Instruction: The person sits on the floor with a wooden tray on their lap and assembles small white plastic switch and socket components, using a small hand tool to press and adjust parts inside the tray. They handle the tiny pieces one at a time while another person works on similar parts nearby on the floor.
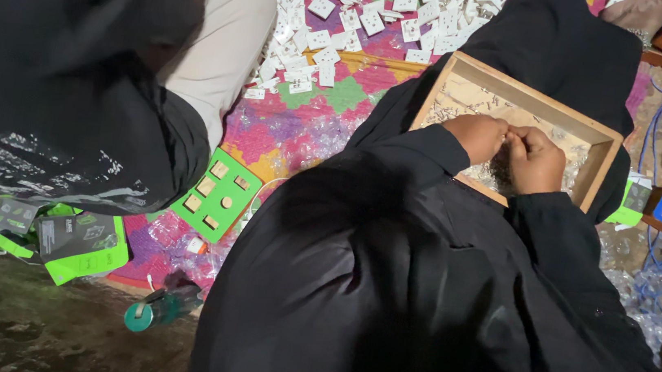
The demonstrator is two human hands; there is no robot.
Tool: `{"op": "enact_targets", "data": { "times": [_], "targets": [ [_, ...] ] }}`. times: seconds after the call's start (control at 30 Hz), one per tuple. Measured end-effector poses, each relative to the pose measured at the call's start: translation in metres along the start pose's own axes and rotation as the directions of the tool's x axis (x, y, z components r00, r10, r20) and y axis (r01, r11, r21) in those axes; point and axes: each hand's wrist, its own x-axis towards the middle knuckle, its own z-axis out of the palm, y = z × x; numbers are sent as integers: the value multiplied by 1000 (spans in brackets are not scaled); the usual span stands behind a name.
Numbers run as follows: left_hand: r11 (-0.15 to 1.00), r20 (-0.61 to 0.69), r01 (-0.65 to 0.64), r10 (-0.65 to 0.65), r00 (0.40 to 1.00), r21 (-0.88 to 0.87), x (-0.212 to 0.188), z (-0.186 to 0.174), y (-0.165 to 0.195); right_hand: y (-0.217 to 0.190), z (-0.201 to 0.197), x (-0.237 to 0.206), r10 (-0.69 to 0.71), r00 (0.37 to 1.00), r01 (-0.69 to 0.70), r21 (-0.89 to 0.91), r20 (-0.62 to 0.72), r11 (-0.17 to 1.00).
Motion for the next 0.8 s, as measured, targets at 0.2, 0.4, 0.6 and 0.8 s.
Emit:
{"op": "enact_targets", "data": {
  "times": [0.2,0.4,0.6,0.8],
  "targets": [
    [970,-25,-31,26,999,-239,-2,-4,0,6,-1,10,123,990,-143,574,75,806],
    [997,-77,-1,-5,997,-74,-5,-1,2,14,-2,4,251,959,-284,415,133,865],
    [994,-44,107,-106,993,17,-3,5,0,12,-4,-6,55,995,-67,137,86,988],
    [961,-84,239,-252,964,-138,7,-8,-7,19,-5,-13,-238,923,209,125,303,970]
  ]
}}
